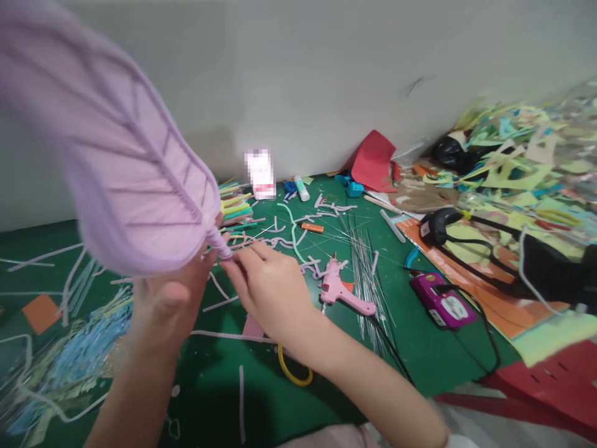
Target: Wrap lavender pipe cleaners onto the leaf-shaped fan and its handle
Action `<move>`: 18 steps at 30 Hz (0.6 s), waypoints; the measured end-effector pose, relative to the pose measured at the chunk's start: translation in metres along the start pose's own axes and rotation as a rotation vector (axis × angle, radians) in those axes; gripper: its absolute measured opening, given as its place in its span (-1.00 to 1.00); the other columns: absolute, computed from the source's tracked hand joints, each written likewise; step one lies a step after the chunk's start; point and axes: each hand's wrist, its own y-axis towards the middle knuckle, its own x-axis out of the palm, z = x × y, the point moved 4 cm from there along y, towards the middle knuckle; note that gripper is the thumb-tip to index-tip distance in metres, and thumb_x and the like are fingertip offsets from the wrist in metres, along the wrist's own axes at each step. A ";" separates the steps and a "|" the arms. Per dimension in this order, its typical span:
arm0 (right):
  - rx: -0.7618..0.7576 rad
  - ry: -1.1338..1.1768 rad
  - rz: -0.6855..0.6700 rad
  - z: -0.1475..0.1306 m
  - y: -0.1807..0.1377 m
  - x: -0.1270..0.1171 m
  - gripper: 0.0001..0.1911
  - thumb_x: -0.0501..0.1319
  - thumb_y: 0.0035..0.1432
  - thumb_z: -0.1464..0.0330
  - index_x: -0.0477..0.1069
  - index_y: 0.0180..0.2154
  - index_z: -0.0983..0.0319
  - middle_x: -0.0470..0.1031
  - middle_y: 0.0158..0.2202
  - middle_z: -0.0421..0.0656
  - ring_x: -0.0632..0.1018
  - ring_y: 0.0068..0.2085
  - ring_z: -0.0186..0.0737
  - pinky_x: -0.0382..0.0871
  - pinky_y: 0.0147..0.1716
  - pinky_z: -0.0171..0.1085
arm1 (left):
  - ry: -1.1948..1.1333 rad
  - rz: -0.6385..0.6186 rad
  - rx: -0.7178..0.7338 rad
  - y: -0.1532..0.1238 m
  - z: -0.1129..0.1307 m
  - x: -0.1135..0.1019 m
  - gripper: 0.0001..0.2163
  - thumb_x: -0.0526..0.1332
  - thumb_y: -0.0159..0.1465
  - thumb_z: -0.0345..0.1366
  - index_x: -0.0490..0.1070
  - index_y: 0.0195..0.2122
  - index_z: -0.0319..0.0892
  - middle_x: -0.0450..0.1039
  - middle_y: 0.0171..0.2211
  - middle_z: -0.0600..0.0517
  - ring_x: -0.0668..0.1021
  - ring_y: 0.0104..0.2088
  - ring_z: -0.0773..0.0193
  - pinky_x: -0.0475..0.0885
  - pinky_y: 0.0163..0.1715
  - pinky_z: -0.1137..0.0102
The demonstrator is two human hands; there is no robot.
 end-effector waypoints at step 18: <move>0.566 1.043 -0.479 0.010 -0.024 0.035 -0.67 0.37 -0.03 0.14 0.45 -0.43 0.30 0.37 -0.57 -0.27 0.32 -0.63 -0.48 0.17 -0.66 -0.43 | -0.291 0.087 -0.442 0.018 -0.018 -0.016 -0.72 0.18 0.20 0.05 0.50 -0.35 -0.03 0.59 -0.43 0.03 0.65 -0.24 0.07 0.55 -0.30 0.23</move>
